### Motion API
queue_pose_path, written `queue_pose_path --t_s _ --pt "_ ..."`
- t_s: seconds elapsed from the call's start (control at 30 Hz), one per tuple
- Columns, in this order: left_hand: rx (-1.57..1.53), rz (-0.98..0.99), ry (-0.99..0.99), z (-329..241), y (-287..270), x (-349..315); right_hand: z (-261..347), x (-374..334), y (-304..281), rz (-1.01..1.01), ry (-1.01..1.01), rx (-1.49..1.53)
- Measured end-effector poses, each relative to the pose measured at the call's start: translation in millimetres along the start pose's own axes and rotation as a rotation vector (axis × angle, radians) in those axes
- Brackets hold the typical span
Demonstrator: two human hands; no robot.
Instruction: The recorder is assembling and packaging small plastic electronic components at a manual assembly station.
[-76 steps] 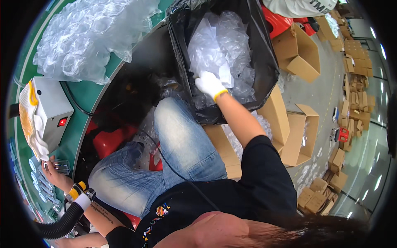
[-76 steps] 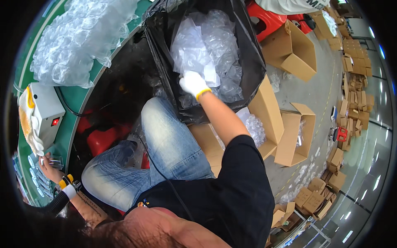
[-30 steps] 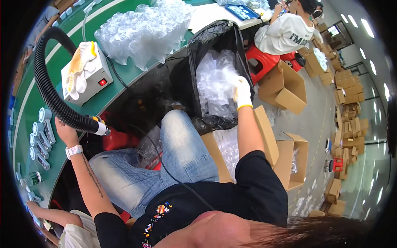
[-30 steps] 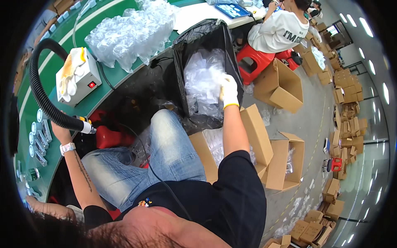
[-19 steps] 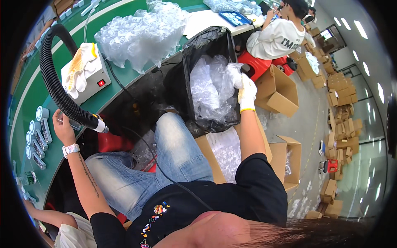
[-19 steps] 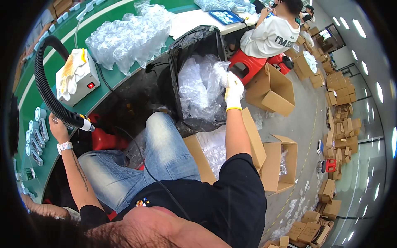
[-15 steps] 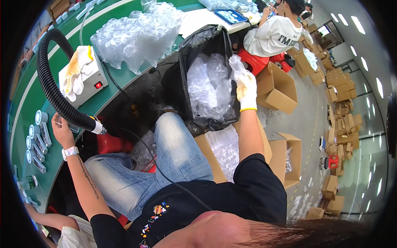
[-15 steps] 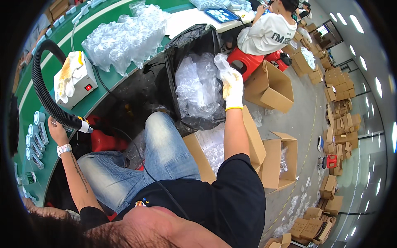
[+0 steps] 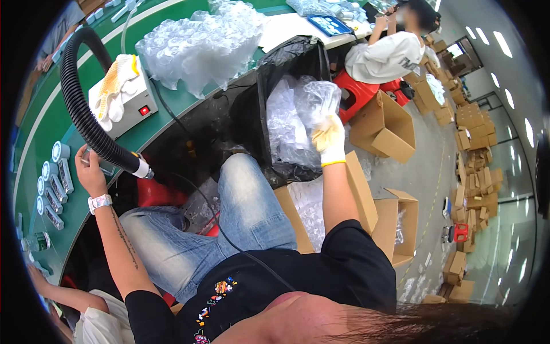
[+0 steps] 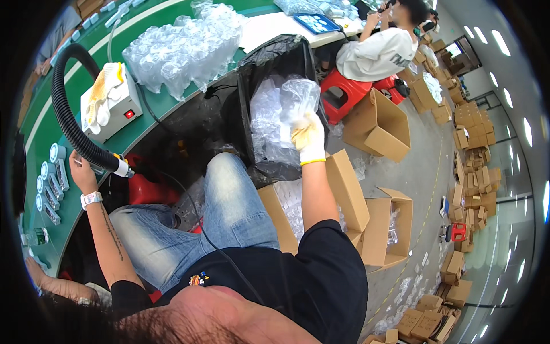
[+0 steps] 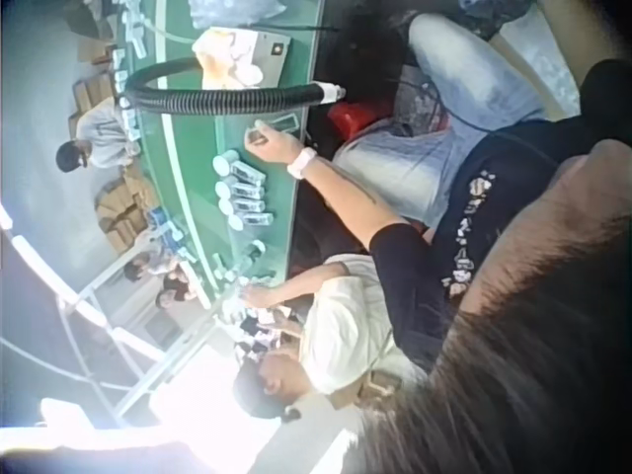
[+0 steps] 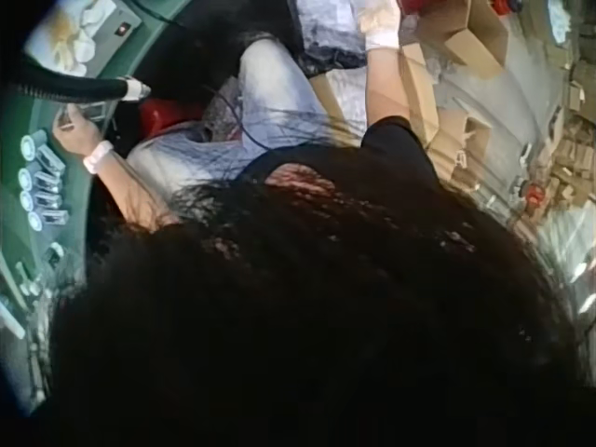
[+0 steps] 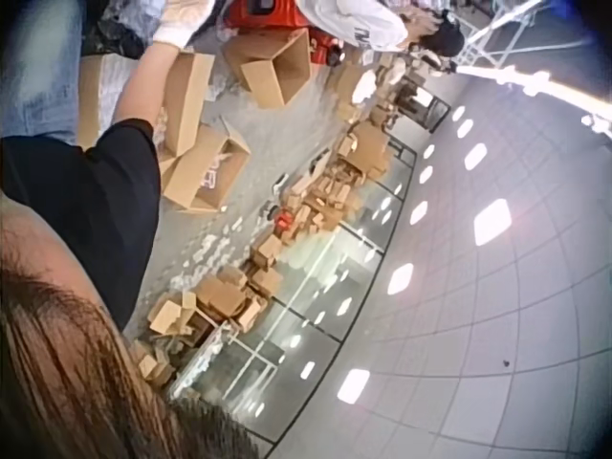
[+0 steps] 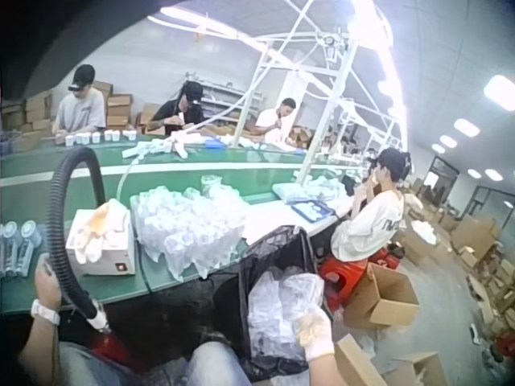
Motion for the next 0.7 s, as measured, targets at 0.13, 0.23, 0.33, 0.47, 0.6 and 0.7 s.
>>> queue_pose_path --t_s 0.13,0.23,0.33,0.47,0.6,0.7 --pt "-0.027 0.008 -0.066 8 -12 -5 -91 -15 79 0.224 0.117 -0.105" --pt "-0.100 -0.029 -0.036 -6 3 -4 -152 -15 130 0.372 0.101 -0.258" --pt "-0.046 -0.020 -0.050 -24 7 -7 -203 -10 177 0.498 0.033 -0.432" --pt "-0.084 -0.015 -0.068 -31 2 -8 -222 14 258 0.259 -0.548 -1.157" --pt "-0.151 -0.030 -0.074 -38 5 -12 -241 10 292 0.106 -0.869 -1.535" --pt "-0.147 -0.004 -0.113 -35 4 -14 -245 28 274 -0.017 -0.782 -1.685"
Point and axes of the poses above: each hand's wrist, its own x-axis towards the middle knuckle, its own y-axis out of the palm, z = x × y, the point moved 9 cm from there along x, towards the middle knuckle, and after that the axes turned 8 degrees about y, right-handed, at the moved point
